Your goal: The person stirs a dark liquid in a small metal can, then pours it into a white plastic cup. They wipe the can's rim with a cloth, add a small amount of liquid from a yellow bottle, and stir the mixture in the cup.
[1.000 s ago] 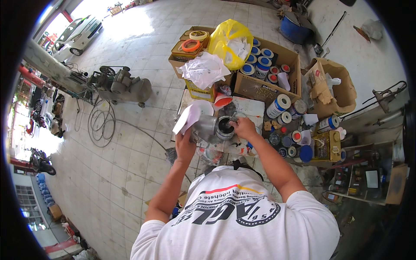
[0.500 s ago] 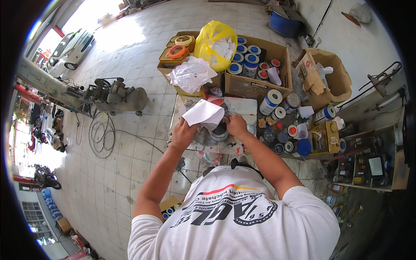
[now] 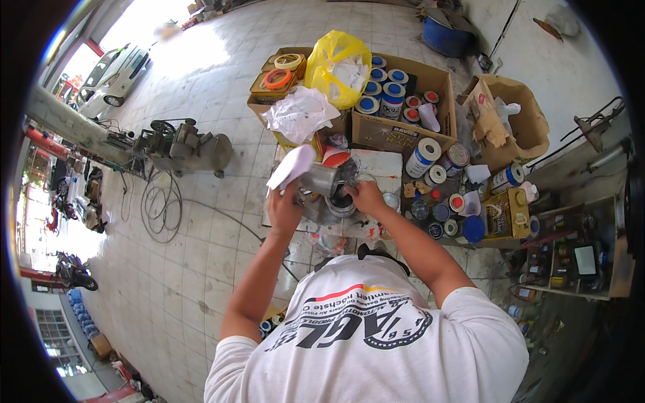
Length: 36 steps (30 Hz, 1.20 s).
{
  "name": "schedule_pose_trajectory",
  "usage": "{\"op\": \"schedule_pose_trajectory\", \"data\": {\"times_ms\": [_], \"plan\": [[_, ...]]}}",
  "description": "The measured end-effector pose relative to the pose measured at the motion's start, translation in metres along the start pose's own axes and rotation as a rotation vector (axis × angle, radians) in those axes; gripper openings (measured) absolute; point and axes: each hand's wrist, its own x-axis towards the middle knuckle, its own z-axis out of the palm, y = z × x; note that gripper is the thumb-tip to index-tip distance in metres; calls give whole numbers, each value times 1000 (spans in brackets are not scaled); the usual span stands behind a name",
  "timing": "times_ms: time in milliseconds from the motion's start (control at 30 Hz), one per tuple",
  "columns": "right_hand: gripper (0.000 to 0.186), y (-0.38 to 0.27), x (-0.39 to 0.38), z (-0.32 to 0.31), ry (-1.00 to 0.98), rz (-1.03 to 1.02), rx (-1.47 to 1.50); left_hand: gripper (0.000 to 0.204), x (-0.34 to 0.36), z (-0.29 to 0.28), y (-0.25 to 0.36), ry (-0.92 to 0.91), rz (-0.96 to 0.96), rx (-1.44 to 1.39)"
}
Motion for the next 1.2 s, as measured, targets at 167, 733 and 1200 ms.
{"op": "schedule_pose_trajectory", "data": {"times_ms": [167, 733, 1200], "plan": [[42, -12, 1, -11, 130, -103, -137, 68, -31, -19, -8, 199, -344, -193], [45, -15, 8, -13, -5, 68, -165, 66, -153, -62, -33, 184, -650, -441], [80, -16, -56, -1, -488, 476, 369, 32, -132, -63, -12, -89, -1008, -1451]]}}
